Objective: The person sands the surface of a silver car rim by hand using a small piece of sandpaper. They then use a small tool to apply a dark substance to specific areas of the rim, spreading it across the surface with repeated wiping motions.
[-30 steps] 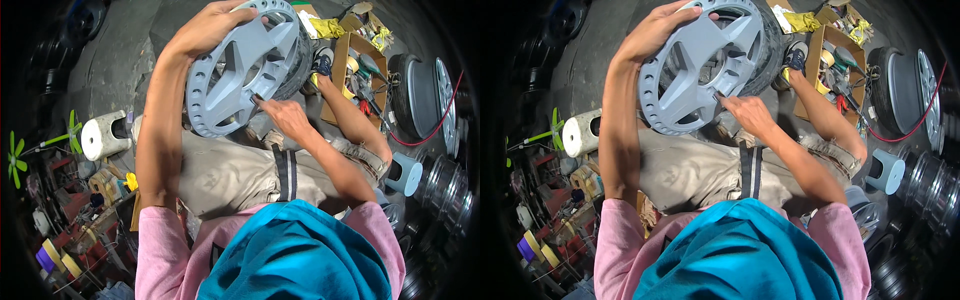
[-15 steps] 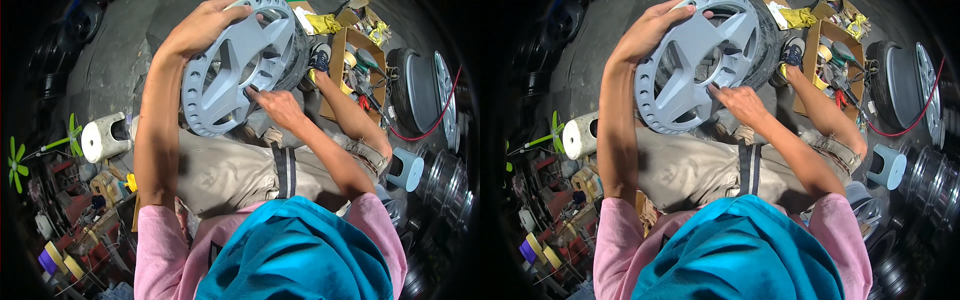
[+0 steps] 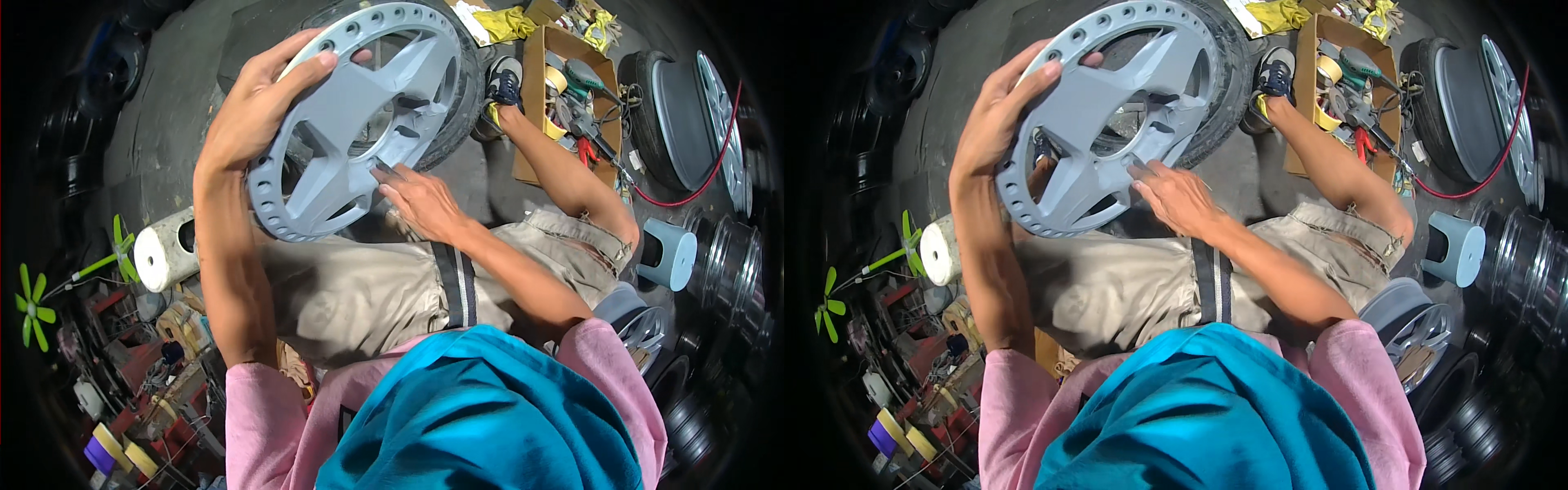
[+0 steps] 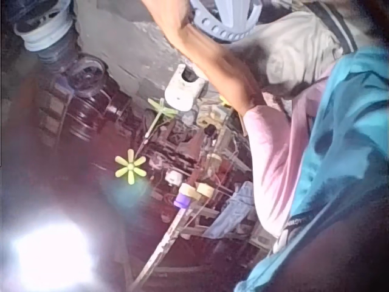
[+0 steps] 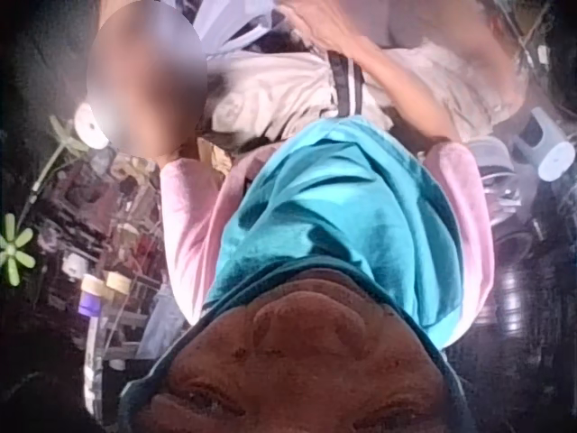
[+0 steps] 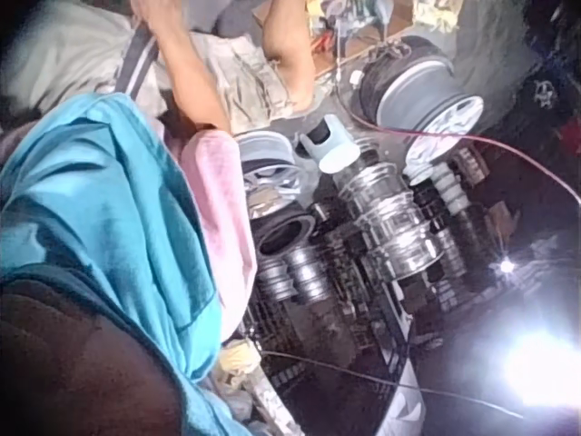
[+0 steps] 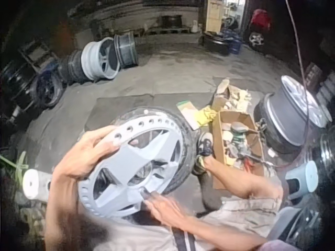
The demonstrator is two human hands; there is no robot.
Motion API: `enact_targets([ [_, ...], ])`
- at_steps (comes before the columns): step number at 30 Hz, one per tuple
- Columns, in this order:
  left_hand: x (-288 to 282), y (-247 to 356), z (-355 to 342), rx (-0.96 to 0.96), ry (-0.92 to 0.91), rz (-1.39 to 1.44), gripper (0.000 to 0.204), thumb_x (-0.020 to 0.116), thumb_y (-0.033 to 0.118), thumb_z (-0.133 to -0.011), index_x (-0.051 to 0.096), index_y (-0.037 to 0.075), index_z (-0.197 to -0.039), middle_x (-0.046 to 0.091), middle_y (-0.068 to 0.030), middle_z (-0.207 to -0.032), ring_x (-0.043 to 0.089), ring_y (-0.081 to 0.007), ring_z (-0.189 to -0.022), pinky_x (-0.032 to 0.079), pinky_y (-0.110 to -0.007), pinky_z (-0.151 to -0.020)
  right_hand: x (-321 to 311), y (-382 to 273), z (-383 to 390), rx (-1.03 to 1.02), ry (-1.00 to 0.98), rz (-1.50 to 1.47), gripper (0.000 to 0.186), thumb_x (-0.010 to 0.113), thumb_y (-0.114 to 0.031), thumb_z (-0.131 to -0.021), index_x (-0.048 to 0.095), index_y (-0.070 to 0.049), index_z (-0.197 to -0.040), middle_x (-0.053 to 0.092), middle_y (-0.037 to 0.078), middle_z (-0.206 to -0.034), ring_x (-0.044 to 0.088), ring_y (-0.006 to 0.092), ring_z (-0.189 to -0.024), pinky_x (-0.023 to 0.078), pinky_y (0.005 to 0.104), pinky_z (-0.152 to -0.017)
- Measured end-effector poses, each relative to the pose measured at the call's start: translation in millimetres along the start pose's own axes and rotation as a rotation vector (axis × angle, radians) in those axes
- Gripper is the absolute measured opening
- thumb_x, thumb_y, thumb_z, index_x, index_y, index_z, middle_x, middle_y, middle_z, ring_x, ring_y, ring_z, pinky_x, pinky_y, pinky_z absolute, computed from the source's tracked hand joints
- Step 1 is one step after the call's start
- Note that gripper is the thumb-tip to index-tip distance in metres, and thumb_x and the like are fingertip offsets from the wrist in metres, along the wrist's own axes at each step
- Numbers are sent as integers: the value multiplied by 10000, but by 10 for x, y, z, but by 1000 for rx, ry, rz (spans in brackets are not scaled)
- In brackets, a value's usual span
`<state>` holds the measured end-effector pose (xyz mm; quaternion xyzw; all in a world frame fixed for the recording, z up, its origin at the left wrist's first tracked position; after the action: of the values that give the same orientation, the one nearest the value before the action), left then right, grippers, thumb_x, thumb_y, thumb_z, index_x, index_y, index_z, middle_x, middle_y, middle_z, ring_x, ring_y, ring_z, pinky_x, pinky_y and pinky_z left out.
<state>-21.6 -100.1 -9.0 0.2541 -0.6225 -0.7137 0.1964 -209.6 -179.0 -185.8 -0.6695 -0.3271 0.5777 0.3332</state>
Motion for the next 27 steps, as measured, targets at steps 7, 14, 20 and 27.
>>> enact_targets([
  [7,-12,13,11,-72,3,-12,506,680,229,-1023,593,-35,-1446,739,-159,-1299,695,-189,-1170,541,-320,-1029,-253,47,47,86,-49,-51,335,554,-228,-1076,690,-84,-1346,698,247,-1038,680,458,-890,539,524,-767],
  [14,-5,38,76,-74,68,43,407,692,244,-1027,686,18,-1365,772,-103,-1229,706,-167,-1106,549,-322,-1000,-3,143,43,53,-157,-67,344,585,-204,-1046,683,-74,-1349,705,263,-905,682,468,-828,538,532,-732],
  [20,29,20,52,-89,51,96,430,686,238,-1032,658,-14,-1379,767,-121,-1234,706,-170,-1105,559,-324,-992,118,123,-72,121,-25,-353,326,559,-212,-1063,715,-43,-1295,700,241,-844,693,414,-771,539,479,-716],
  [27,56,42,31,-111,67,114,458,690,205,-1018,631,-40,-1401,757,-160,-1242,711,-180,-1111,553,-309,-988,230,150,-81,325,42,-656,384,536,-306,-1114,733,-11,-1260,572,12,-720,505,78,-665,442,298,-603],
])
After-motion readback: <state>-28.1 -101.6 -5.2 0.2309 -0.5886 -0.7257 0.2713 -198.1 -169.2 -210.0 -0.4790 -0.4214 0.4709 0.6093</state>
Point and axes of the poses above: each hand's wrist, its own z-axis away from the middle knuckle, its own x-axis out of the palm, y = z × x, the point moved 6 cm from there along -z, towards the middle knuckle
